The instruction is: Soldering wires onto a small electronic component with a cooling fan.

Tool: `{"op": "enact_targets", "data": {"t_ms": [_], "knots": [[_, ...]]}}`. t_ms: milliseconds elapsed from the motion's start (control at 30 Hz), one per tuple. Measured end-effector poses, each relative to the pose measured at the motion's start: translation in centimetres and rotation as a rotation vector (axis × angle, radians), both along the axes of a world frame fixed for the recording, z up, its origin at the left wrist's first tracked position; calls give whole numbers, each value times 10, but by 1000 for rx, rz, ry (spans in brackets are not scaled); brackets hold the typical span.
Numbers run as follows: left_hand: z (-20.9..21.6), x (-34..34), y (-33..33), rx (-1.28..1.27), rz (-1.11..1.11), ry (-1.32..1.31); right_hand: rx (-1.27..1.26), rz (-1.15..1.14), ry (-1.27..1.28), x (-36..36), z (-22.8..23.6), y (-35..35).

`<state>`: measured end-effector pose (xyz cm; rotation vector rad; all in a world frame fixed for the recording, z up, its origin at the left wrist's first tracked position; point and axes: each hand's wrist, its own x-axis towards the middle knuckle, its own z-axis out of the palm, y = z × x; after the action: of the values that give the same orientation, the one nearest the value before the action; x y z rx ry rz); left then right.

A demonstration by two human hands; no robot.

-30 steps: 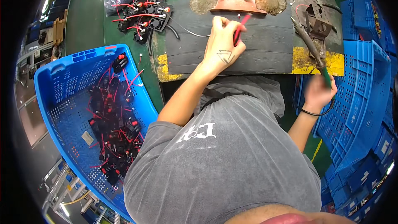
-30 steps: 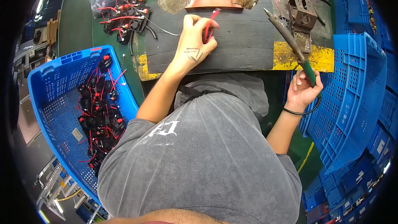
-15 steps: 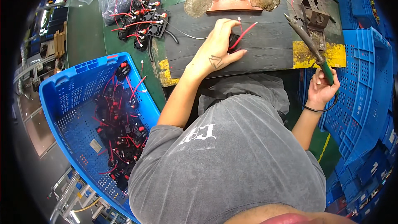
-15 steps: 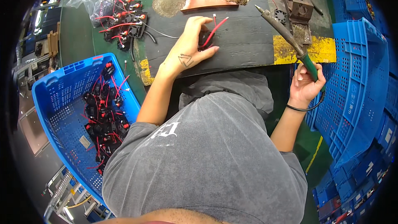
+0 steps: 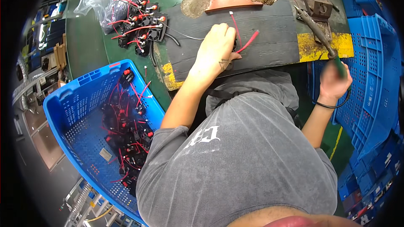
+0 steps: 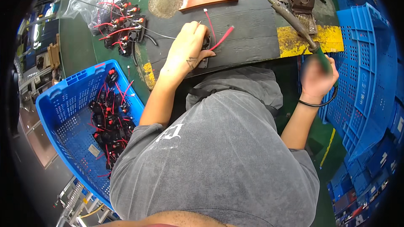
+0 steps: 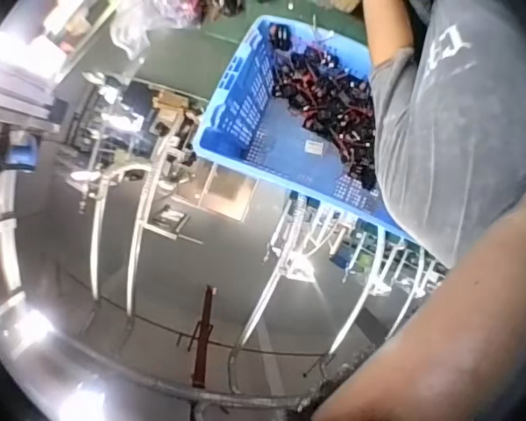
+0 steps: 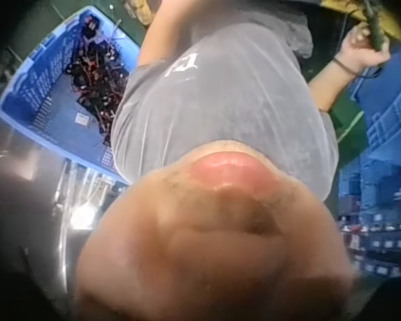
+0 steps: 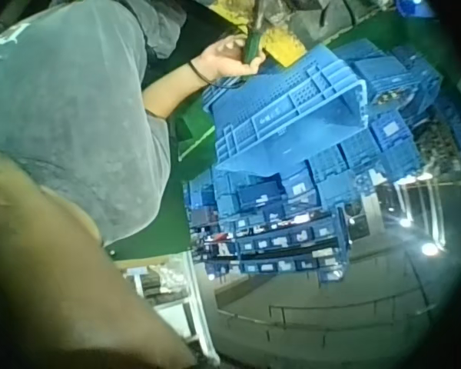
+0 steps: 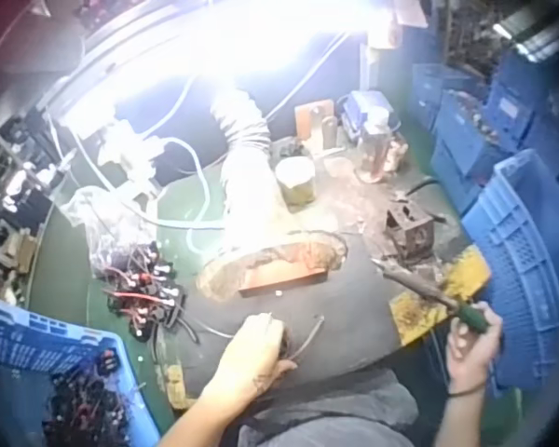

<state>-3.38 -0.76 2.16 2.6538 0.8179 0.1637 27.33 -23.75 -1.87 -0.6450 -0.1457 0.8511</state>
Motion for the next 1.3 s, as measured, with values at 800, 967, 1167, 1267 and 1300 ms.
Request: {"op": "enact_targets", "data": {"t_ms": [800, 967, 1167, 1267, 1300], "knots": [[-27, -14, -5, -219, 89, -594, -55, -13, -9, -5, 0, 9], [-17, -2, -2, -156, 148, -644, -36, -13, -7, -3, -3, 6], [6, 25, 1, 99, -28, -632, -56, -41, 3, -2, -3, 4], [-16, 30, 9, 13, 226, -595, -44, -45, 2, -2, -3, 4], [-23, 31, 12, 14, 226, -596, -38, -46, 6, -2, -3, 4]]}}
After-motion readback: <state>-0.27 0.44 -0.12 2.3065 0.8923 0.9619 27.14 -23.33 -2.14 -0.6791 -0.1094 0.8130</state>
